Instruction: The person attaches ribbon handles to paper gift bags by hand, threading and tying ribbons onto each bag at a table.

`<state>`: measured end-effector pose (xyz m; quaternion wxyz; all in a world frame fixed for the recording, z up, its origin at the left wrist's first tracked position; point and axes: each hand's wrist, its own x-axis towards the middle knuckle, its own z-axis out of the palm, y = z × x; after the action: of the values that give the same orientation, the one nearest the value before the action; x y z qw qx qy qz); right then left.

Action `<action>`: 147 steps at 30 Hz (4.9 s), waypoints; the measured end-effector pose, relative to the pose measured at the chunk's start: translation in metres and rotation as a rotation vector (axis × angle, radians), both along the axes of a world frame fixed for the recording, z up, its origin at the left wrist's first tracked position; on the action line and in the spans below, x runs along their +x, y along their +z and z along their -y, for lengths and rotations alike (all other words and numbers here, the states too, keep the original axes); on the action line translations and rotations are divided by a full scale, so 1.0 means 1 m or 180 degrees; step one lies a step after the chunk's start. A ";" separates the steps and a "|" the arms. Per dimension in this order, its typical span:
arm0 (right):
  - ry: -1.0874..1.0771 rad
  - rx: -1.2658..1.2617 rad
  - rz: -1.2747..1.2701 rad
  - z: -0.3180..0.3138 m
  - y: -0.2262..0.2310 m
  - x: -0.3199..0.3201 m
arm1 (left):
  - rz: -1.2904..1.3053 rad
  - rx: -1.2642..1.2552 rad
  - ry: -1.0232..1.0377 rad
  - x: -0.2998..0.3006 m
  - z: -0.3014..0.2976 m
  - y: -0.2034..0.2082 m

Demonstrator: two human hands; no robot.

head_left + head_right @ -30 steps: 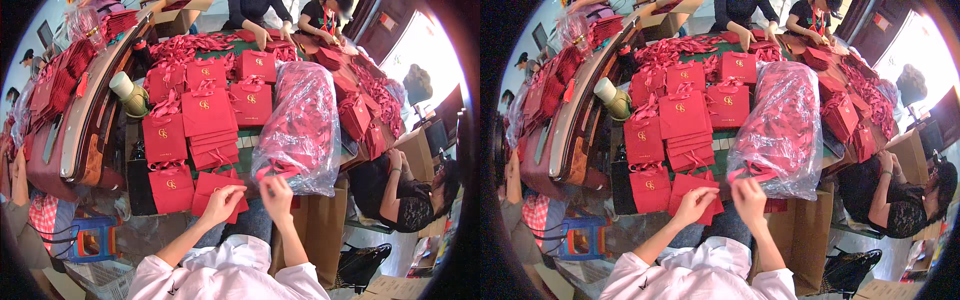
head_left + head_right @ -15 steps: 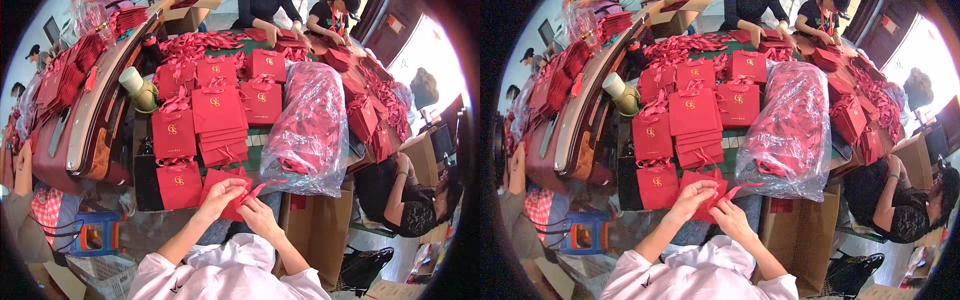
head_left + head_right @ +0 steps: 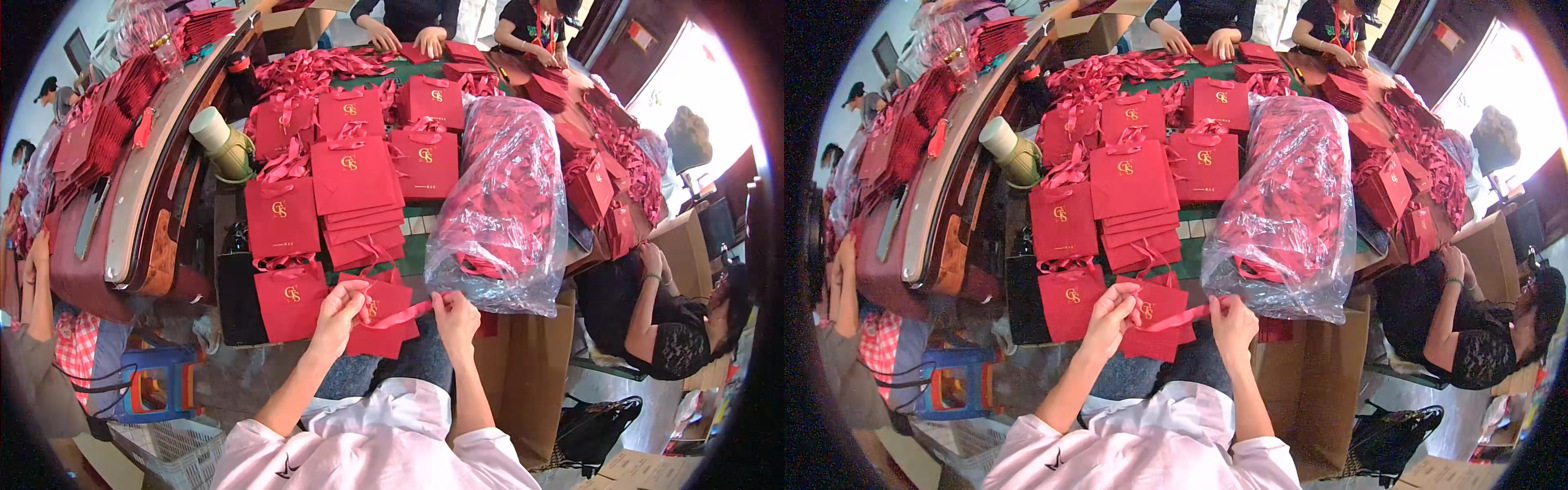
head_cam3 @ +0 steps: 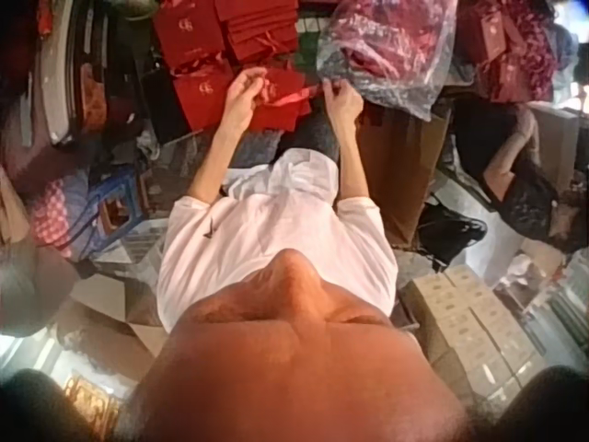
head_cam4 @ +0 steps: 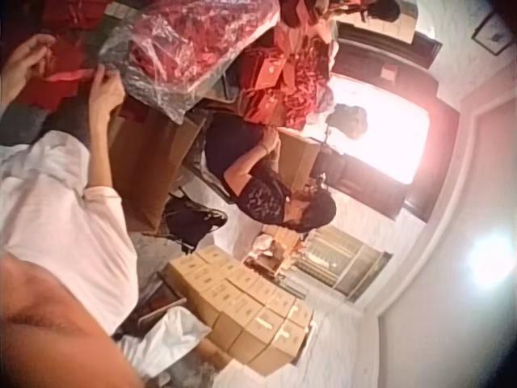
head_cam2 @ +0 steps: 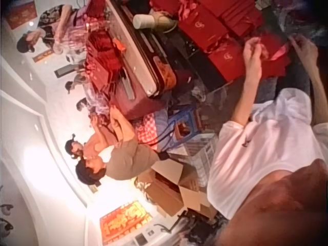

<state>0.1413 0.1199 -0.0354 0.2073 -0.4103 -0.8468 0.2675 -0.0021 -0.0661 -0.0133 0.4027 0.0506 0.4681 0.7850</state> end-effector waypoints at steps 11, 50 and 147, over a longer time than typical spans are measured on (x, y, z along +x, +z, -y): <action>0.0828 -0.0784 -0.1229 0.038 0.040 0.004 | -0.0895 -0.0752 -0.0548 0.003 0.002 0.013; 0.1064 -0.0782 -0.0637 0.032 0.031 -0.036 | -0.4139 -0.2278 -0.1242 -0.028 -0.033 0.022; 0.1414 -0.2285 -0.0813 -0.056 0.006 -0.072 | -0.3992 -0.1689 -0.0452 -0.003 -0.040 -0.001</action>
<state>0.0692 0.1764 -0.0294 0.0920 -0.2280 -0.7355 0.6313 -0.0048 -0.0260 -0.0145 0.1046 0.4258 0.7849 0.4377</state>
